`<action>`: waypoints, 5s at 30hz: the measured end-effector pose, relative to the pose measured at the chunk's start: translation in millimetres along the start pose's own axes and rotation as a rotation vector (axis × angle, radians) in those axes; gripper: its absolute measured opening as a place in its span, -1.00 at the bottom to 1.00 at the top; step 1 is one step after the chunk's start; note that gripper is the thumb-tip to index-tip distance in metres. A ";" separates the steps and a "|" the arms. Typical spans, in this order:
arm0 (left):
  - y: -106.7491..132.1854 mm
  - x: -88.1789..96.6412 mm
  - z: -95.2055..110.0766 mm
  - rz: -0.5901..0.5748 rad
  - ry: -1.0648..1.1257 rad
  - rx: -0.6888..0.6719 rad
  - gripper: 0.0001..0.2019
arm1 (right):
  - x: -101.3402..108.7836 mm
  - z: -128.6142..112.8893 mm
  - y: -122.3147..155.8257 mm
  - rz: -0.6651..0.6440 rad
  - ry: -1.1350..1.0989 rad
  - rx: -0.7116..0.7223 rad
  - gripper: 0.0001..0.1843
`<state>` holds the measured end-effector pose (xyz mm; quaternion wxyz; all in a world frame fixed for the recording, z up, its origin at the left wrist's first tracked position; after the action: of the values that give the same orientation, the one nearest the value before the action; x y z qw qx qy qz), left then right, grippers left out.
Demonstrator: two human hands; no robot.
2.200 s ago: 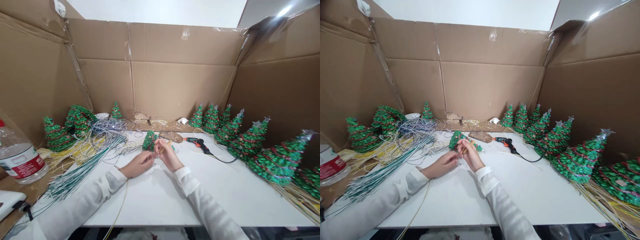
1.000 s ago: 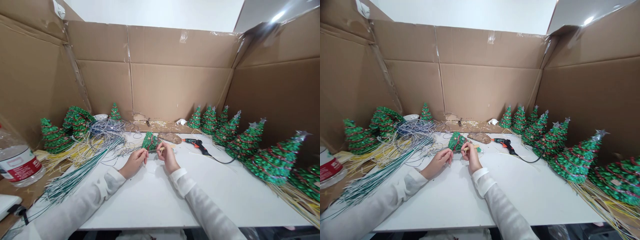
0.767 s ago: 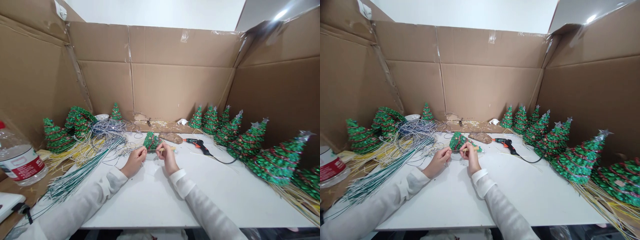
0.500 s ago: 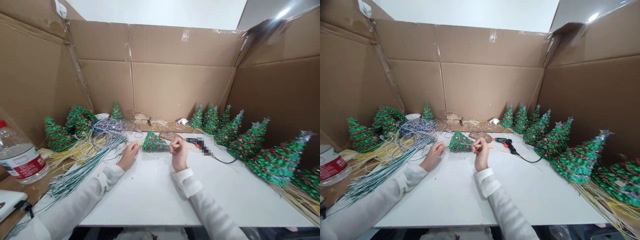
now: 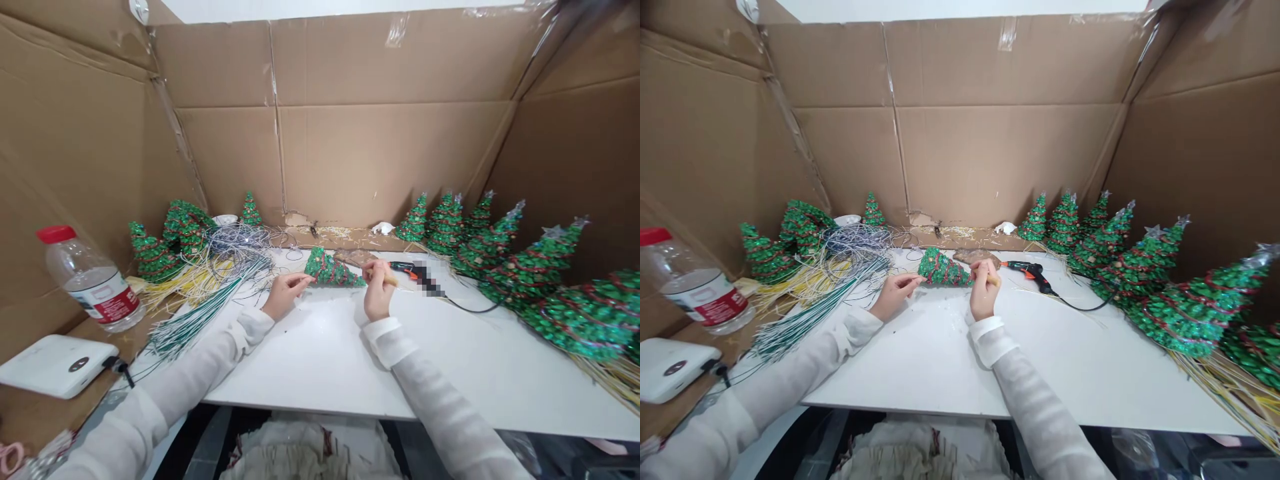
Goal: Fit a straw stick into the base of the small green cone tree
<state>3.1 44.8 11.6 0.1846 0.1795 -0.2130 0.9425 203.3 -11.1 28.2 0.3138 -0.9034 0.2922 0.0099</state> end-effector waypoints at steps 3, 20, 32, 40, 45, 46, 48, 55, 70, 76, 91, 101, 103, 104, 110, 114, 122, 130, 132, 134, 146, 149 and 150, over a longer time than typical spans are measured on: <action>0.1 0.3 1.1 -0.003 -0.047 0.005 -0.70 | 3.1 -6.7 1.3 -0.008 0.219 0.213 -0.72; -5.2 -1.0 -12.1 0.086 0.004 0.015 -0.75 | -0.7 -13.8 -3.5 -0.145 0.206 0.209 -0.66; -40.5 -6.1 -18.7 0.175 -0.105 -0.059 -0.74 | -2.6 0.3 -15.6 -0.055 -0.145 -0.115 -0.55; -35.5 -4.0 -4.2 0.303 -0.276 -0.246 -0.76 | 12.2 -12.0 -39.3 -0.059 -0.770 -0.300 -0.69; -6.7 -25.3 28.7 0.103 -0.320 -0.368 -0.79 | -0.9 -2.4 -26.5 -0.078 -0.757 -0.388 -0.66; -1.0 -34.3 33.1 -0.003 -0.290 -0.351 -0.76 | -4.8 -0.3 -22.6 -0.078 -0.733 -0.395 -0.65; 8.1 -51.2 38.2 -0.152 -0.213 -0.266 -0.76 | -11.7 3.3 -14.9 -0.070 -0.674 -0.404 -0.62; 12.0 -74.6 31.3 -0.373 0.097 0.006 -0.68 | -20.2 15.6 -5.3 -0.072 -0.574 -0.420 -0.59; 5.7 -64.4 16.6 -0.126 0.082 -0.022 -0.74 | -22.5 -11.6 12.0 -0.443 0.572 0.699 -0.68; 3.5 -60.1 13.3 -0.076 0.065 -0.067 -0.77 | -37.8 -2.4 23.2 -0.666 0.911 0.733 -0.73; -0.9 -51.7 11.8 -0.048 0.026 -0.064 -0.76 | -37.2 1.6 24.5 -0.660 0.923 0.593 -0.72; -0.6 -52.0 9.5 -0.007 0.093 -0.041 -0.72 | -13.7 -11.6 11.4 -0.307 0.776 0.739 -0.67; -1.8 -51.6 9.5 0.013 0.220 -0.035 -0.74 | -11.9 -13.7 13.3 -0.287 0.687 0.761 -0.68; -2.2 -51.6 10.2 0.015 0.280 -0.032 -0.75 | -13.6 -12.3 14.4 -0.328 0.632 0.726 -0.69; -1.5 -56.4 14.2 -0.108 0.407 0.024 -0.72 | -34.5 13.6 16.7 -0.508 0.302 0.164 -0.72; -0.4 -60.9 10.2 -0.196 0.370 0.045 -0.67 | -39.2 19.0 12.9 -0.535 0.002 -0.102 -0.58; 5.8 -68.5 10.2 -0.359 0.300 0.042 -0.63 | -27.5 2.3 -1.2 -0.452 -0.187 -0.154 -0.61; 25.1 -72.5 33.2 -0.705 0.107 -0.012 -0.64 | 1.0 23.3 -20.5 -0.012 -0.195 -0.274 -0.55; 28.2 -72.3 38.8 -0.707 0.024 -0.067 -0.65 | 4.4 29.8 -22.1 0.029 -0.144 -0.263 -0.53; 28.1 -70.6 40.8 -0.649 -0.060 -0.135 -0.65 | 3.8 33.0 -21.8 -0.012 -0.091 -0.237 -0.53; -10.4 5.1 2.7 0.321 -0.121 -0.051 -0.69 | -22.0 -3.1 11.8 -0.582 0.835 0.536 -0.70; -13.4 -1.7 -5.9 0.172 -0.142 -0.001 -0.74 | -32.8 4.9 22.7 -0.660 0.796 0.490 -0.71; -13.6 -5.0 -6.2 0.135 -0.182 -0.032 -0.76 | -34.9 7.5 25.1 -0.663 0.786 0.462 -0.73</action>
<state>11.6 57.8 8.8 0.1035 0.2464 -0.2556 0.9291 162.1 -4.5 15.1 0.3573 -0.7904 0.0823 -0.4907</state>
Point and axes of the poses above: each hand's wrist, its own y-axis away from the middle knuckle, its own x-axis out of the back of the hand, z = x × y, the point moved 3 cm from there along -y, towards the middle knuckle, and after that the axes turned 4 degrees about -z, right-handed, at the moved point
